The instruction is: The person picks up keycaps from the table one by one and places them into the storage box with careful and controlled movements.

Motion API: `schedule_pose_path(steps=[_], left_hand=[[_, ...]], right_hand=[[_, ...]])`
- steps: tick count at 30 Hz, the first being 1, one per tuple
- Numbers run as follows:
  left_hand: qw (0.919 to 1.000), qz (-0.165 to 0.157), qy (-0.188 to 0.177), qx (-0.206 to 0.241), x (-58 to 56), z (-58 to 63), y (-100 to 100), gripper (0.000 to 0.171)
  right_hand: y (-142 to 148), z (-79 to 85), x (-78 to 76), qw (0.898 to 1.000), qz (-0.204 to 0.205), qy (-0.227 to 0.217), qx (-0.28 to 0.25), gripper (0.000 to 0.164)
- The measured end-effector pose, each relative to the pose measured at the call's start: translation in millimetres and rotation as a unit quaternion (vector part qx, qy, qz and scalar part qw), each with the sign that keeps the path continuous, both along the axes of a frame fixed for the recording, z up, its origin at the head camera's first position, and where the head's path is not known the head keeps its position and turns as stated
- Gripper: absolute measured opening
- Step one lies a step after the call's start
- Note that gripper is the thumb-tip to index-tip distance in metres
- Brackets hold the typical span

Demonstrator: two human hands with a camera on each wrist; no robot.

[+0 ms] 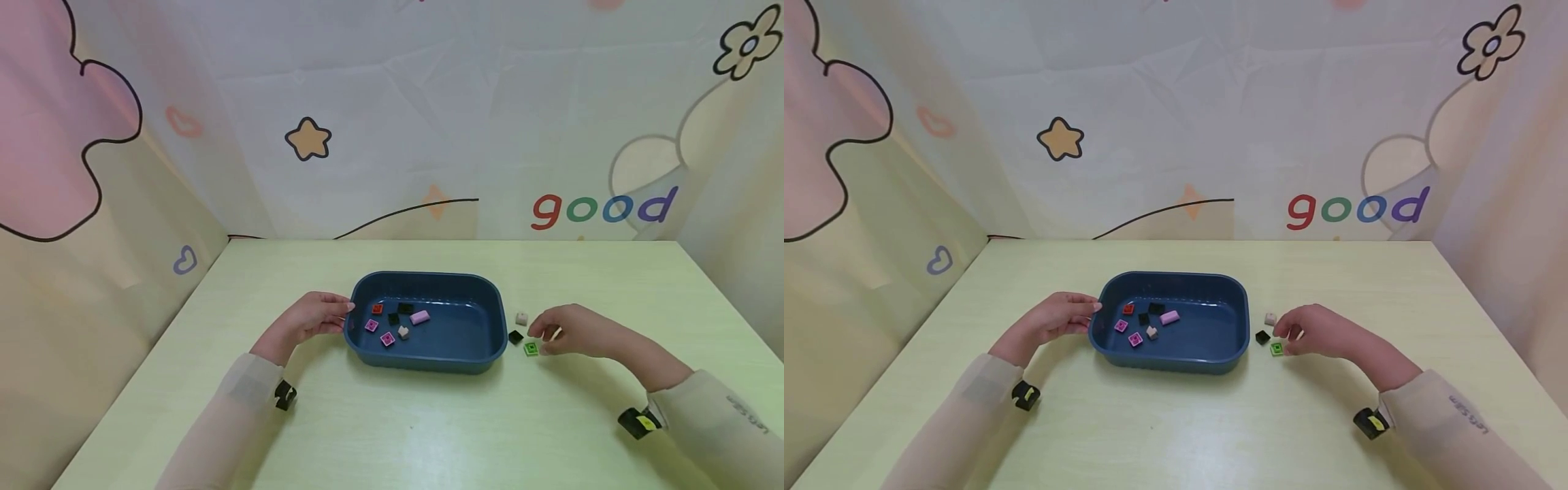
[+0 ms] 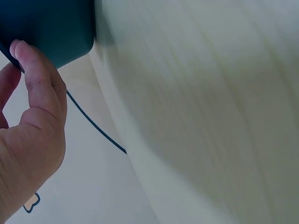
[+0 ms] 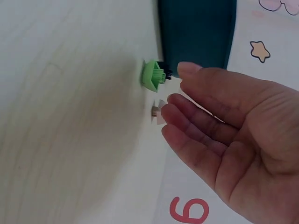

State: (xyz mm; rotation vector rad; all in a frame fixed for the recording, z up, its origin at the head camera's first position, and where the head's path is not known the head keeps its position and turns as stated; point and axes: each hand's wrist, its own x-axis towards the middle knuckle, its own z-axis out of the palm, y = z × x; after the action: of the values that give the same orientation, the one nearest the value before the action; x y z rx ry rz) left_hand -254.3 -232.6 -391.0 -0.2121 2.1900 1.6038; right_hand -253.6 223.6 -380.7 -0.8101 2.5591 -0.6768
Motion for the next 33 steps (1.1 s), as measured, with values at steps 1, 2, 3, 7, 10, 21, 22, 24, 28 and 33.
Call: schedule_pose_path(steps=[1, 2, 3, 7, 10, 21, 22, 24, 28, 33], left_hand=[[1.0000, -0.001, 0.000, 0.000, 0.3, 0.1, -0.1, 0.041], [1.0000, -0.002, 0.001, 0.000, 0.6, 0.3, -0.1, 0.041], [1.0000, -0.002, 0.002, 0.000, 0.9, 0.4, -0.2, 0.041], [1.0000, 0.001, 0.004, -0.001, 0.9, 1.0, 0.0, 0.040], [1.0000, 0.003, 0.003, 0.000, 0.4, 0.5, 0.3, 0.040], [1.0000, 0.005, -0.003, 0.001, 0.0, 0.5, 0.8, 0.040], [1.0000, 0.005, -0.002, 0.001, 0.1, 0.7, 0.9, 0.040], [1.0000, 0.005, -0.002, 0.000, 0.3, 1.1, 1.2, 0.040], [1.0000, 0.008, -0.001, -0.002, 0.5, 0.9, 1.2, 0.040], [0.9999, 0.013, 0.001, 0.002, 0.1, -1.5, 0.6, 0.037]], right_hand=[[-0.8, -1.5, 0.1, 1.000, 0.002, 0.003, 0.003, 0.023], [-1.7, -2.6, 0.2, 1.000, 0.006, 0.007, 0.005, 0.023], [-2.5, -3.5, 0.0, 1.000, 0.008, 0.010, 0.008, 0.022], [-5.3, -4.4, -0.8, 1.000, 0.010, 0.013, 0.013, 0.021], [-6.3, -6.6, -1.6, 1.000, 0.011, 0.010, 0.012, 0.020], [-6.7, -16.9, -2.7, 0.999, 0.023, 0.022, 0.001, 0.018], [-6.5, -17.2, -2.8, 0.999, 0.023, 0.025, 0.002, 0.017], [-6.1, -17.8, -3.0, 0.999, 0.024, 0.029, 0.004, 0.017], [-5.8, -18.4, -3.0, 0.999, 0.024, 0.028, 0.006, 0.017], [-6.5, -17.9, -3.3, 0.999, 0.026, 0.029, 0.006, 0.016]])
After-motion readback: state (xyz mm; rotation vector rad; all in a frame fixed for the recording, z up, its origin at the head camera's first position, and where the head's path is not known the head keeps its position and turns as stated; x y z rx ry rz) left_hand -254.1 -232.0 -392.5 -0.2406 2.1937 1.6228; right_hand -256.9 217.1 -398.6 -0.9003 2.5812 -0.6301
